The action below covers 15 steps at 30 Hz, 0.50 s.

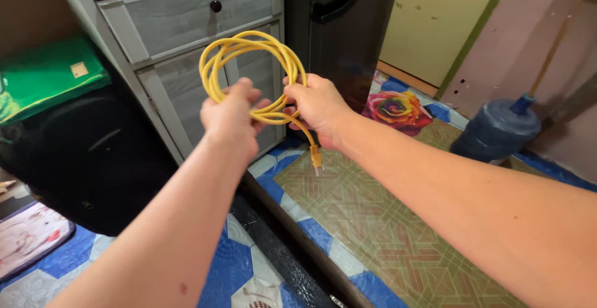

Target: The person removes clothes from a small black bag, places the bag on the table, and moves papers aside. They then coil a yellow cable and store it in a drawer, followed by placing a blue circular object into the same drawer and closing it. Finally, they wipe a blue plastic toy with a cloth.

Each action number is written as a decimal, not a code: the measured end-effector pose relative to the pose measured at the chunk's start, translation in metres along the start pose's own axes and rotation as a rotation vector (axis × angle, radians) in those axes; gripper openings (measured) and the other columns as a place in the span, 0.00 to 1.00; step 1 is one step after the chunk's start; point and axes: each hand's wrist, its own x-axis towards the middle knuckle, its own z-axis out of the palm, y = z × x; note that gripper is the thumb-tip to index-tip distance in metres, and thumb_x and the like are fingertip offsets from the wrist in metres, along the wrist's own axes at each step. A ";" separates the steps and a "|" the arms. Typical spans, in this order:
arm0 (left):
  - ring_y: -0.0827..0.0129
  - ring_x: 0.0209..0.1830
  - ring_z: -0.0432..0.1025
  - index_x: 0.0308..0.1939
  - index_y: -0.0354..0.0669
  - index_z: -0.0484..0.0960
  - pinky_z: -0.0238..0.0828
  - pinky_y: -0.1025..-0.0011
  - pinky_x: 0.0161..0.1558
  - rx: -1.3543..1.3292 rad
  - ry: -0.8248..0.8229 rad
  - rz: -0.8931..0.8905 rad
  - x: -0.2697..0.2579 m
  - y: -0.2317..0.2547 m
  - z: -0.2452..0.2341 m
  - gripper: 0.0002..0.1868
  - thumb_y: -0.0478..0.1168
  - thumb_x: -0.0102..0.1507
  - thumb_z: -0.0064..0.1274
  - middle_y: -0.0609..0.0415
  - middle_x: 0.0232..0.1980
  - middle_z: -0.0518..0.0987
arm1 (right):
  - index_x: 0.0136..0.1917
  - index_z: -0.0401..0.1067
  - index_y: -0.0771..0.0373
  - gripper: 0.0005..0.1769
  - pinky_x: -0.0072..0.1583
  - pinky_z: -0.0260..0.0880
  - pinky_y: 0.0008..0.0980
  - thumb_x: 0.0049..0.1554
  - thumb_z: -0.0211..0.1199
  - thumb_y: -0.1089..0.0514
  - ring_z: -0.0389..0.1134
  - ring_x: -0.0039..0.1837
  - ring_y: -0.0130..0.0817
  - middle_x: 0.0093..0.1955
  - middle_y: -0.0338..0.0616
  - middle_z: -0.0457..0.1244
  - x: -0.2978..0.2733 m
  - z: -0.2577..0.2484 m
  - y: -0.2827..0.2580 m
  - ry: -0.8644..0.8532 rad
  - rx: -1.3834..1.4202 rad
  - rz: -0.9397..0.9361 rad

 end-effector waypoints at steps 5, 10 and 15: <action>0.57 0.38 0.80 0.55 0.42 0.72 0.82 0.55 0.37 -0.088 0.043 0.002 0.096 0.002 -0.004 0.15 0.38 0.65 0.50 0.48 0.45 0.80 | 0.57 0.69 0.57 0.13 0.39 0.65 0.32 0.59 0.57 0.57 0.66 0.40 0.28 0.42 0.37 0.64 0.071 0.016 0.020 -0.039 -0.012 -0.039; 0.51 0.40 0.79 0.58 0.39 0.69 0.78 0.49 0.37 -0.016 0.009 -0.079 0.173 0.026 0.003 0.17 0.38 0.66 0.49 0.45 0.48 0.78 | 0.56 0.70 0.56 0.13 0.41 0.71 0.32 0.57 0.57 0.58 0.67 0.44 0.27 0.44 0.39 0.64 0.160 0.038 0.020 0.031 -0.098 -0.064; 0.46 0.40 0.80 0.59 0.42 0.68 0.79 0.49 0.39 0.177 -0.124 -0.150 0.237 0.052 0.018 0.19 0.45 0.67 0.50 0.42 0.50 0.79 | 0.55 0.70 0.60 0.12 0.43 0.72 0.33 0.58 0.58 0.58 0.67 0.46 0.29 0.45 0.40 0.65 0.237 0.044 0.011 0.029 -0.264 -0.086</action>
